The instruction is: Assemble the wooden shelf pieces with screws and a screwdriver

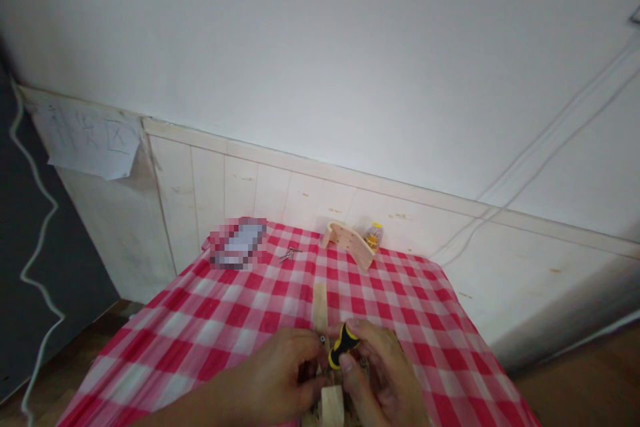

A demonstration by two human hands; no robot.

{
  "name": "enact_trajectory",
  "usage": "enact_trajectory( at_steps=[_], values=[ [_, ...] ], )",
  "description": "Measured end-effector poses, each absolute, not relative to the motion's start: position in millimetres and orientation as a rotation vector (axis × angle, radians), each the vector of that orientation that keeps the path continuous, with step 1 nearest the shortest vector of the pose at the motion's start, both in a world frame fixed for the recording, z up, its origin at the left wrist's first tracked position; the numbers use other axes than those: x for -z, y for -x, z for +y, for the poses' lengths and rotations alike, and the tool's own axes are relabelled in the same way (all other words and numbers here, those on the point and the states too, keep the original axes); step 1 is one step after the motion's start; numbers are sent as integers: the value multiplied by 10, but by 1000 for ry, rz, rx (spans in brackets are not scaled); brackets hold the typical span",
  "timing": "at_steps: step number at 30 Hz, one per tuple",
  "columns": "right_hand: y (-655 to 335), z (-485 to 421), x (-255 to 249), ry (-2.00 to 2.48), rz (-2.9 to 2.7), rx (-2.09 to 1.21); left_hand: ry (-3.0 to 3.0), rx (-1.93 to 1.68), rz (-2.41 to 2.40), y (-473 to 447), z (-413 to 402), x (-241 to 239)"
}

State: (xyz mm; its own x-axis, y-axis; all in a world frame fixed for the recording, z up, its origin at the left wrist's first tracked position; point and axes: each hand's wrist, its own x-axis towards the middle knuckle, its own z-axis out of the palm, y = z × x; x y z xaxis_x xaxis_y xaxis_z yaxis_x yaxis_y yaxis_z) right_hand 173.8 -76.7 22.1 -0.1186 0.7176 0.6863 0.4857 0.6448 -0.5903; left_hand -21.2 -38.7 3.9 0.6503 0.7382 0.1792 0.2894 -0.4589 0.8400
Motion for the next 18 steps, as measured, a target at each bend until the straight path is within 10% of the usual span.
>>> enact_trajectory(
  at_steps=[18],
  values=[
    [-1749, -699, -174, 930, -1779, -221, -2012, -696, 790, 215, -385, -27]
  ],
)
